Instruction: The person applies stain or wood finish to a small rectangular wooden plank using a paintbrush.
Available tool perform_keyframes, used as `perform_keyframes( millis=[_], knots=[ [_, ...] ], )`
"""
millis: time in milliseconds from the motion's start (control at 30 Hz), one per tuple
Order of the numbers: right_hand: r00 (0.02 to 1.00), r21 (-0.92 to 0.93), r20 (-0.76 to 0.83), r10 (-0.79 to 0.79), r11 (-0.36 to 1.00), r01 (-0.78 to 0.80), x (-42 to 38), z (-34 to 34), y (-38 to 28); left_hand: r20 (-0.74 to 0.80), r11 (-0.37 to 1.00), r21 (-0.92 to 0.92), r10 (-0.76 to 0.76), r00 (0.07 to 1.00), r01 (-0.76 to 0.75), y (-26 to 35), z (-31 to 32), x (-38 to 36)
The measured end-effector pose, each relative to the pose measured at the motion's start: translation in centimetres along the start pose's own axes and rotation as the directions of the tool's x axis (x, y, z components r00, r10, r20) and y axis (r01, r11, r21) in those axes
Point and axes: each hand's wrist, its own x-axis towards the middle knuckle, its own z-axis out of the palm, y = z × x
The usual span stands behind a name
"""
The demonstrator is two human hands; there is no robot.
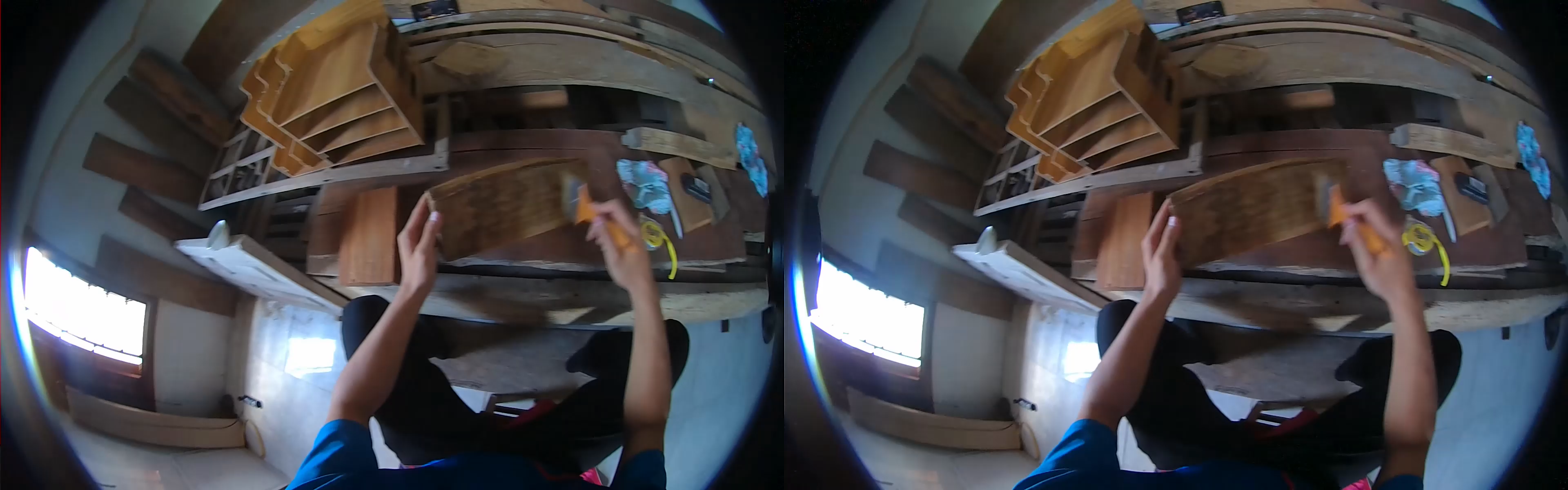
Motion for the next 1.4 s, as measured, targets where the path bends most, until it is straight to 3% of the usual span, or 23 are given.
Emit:
perform_keyframes(
  millis=[67, 100, 167, 233, 267, 367, 433, 467, 500, 567, 633, 733, 767, 833, 867, 967, 1000, 1100, 1133, 1167, 1300, 1400],
  knots=[
    [0.966, 0.028, 0.255, -0.046, 0.999, 0.040, -0.6, 1.3, -1.4, 0.009, 1.000, 0.016, 0.013, 1.000, -0.014, -0.1, 0.0, 0.0],
    [0.919, 0.207, 0.391, -0.048, 0.978, -0.037, -1.0, 2.0, -2.2, 0.009, 0.998, 0.055, 0.018, 1.000, -0.018, -0.2, -0.1, 0.0],
    [0.822, 0.194, 0.564, -0.077, 0.980, -0.041, -0.9, 2.5, -3.0, 0.023, 1.000, 0.019, 0.001, 1.000, -0.001, 0.1, 0.1, -0.1],
    [0.908, 0.250, 0.420, -0.009, 0.963, -0.106, -0.3, 1.9, -2.3, 0.056, 0.998, 0.050, 0.027, 0.998, -0.030, 0.1, -0.1, 0.0],
    [0.944, 0.173, 0.325, 0.058, 0.978, -0.120, 0.4, 0.7, -2.2, 0.033, 0.999, 0.049, -0.015, 0.999, 0.014, 0.1, -0.3, 0.0],
    [0.987, 0.183, -0.112, 0.118, 0.978, -0.097, 1.5, -0.8, 0.1, 0.009, 0.997, 0.078, -0.022, 1.000, 0.021, -0.9, -1.2, 0.1],
    [0.975, -0.097, -0.182, -0.130, 0.989, 0.114, 1.1, 0.2, 0.3, 0.002, 0.996, -0.005, -0.084, 0.997, 0.084, -0.3, -0.9, -0.2],
    [0.994, -0.134, -0.043, -0.097, 0.987, 0.090, 0.6, 0.6, -0.3, -0.015, 0.999, 0.030, -0.024, 1.000, 0.025, -0.4, -0.7, -0.2],
    [0.993, -0.220, 0.115, 0.001, 0.975, 0.024, -0.4, 1.2, -1.9, -0.013, 0.997, 0.002, -0.072, 0.997, 0.072, -0.5, -0.8, -0.2],
    [0.947, 0.078, 0.307, -0.098, 0.994, 0.077, -0.9, 3.2, -1.9, -0.024, 0.996, -0.058, -0.064, 0.998, 0.062, -0.7, -0.6, -0.1],
    [0.891, 0.254, 0.431, -0.140, 0.967, 0.029, -0.3, 3.1, -1.8, -0.006, 0.997, -0.042, -0.060, 0.998, 0.060, -0.8, -0.8, -0.1],
    [0.984, 0.041, 0.169, 0.048, 0.998, -0.056, 1.4, 0.8, -0.2, -0.003, 0.995, 0.027, -0.099, 0.995, 0.099, -0.5, -1.0, -0.1],
    [0.980, 0.088, 0.092, 0.174, 0.979, -0.182, 2.0, 0.0, 1.3, -0.014, 0.995, 0.018, -0.093, 0.996, 0.093, -0.5, -0.8, -0.2],
    [0.980, 0.025, -0.194, 0.038, 0.999, -0.034, 2.6, -0.9, 2.6, -0.038, 0.997, 0.000, -0.072, 0.997, 0.072, -0.3, -0.3, -0.2],
    [0.939, -0.107, -0.311, -0.146, 0.987, 0.118, 3.0, -0.5, 3.5, -0.042, 0.992, -0.001, -0.123, 0.992, 0.123, -0.4, -0.5, -0.1],
    [0.999, -0.429, -0.005, -0.053, 0.902, 0.045, 1.2, -0.3, 2.0, -0.011, 0.994, -0.067, -0.089, 0.996, 0.088, -1.0, -0.7, 0.0],
    [0.991, -0.457, 0.126, -0.048, 0.884, 0.101, 0.7, 0.2, 0.9, 0.009, 0.992, -0.070, -0.103, 0.995, 0.103, -1.0, -0.9, 0.0],
    [0.941, 0.022, 0.309, -0.139, 0.990, 0.139, 0.1, 1.8, -0.5, 0.022, 0.993, -0.069, -0.098, 0.995, 0.099, -0.7, -0.8, 0.0],
    [0.929, 0.071, 0.369, -0.039, 0.997, 0.013, 0.4, 1.5, -0.4, 0.027, 0.991, -0.080, -0.105, 0.994, 0.107, -1.0, -1.0, -0.1],
    [0.954, 0.012, 0.292, -0.072, 0.997, 0.072, 0.7, 0.5, -0.5, 0.031, 0.990, -0.089, -0.111, 0.993, 0.113, -1.3, -1.3, 0.0],
    [0.982, 0.086, 0.116, 0.151, 0.983, -0.161, 2.6, -3.2, 2.5, 0.015, 0.989, -0.006, -0.148, 0.989, 0.148, -1.6, -2.1, 0.0],
    [0.997, -0.093, -0.022, -0.068, 0.993, 0.066, 3.3, -3.0, 3.5, 0.046, 0.978, -0.067, -0.195, 0.980, 0.198, -2.4, -2.9, 0.9]
  ],
)
